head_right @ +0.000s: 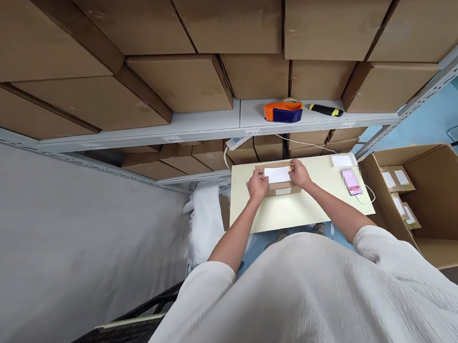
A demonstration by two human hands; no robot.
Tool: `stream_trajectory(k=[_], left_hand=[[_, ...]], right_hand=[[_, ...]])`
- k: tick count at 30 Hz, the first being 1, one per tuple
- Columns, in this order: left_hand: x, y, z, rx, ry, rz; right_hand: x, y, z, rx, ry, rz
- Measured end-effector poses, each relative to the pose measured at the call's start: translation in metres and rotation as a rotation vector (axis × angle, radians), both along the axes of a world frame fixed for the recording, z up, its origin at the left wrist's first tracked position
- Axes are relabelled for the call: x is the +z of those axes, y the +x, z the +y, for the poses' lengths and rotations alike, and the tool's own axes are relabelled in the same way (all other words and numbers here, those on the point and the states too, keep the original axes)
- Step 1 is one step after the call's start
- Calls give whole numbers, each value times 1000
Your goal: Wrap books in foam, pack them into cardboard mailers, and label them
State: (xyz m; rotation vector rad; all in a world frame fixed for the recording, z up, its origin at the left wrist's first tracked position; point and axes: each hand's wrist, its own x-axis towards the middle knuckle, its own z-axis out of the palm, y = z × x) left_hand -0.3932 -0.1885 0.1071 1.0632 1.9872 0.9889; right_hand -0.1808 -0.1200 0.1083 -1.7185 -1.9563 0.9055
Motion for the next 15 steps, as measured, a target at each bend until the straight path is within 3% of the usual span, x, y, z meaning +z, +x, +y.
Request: stream_trajectory(k=[7,15], left_hand=[[2,2,-1,-168,-144,278],[-3,-2,-8,-274,-86,469]], right_hand=[[-15,2,-2,60,73,-38],[-13,0,-7,135,156,-306]])
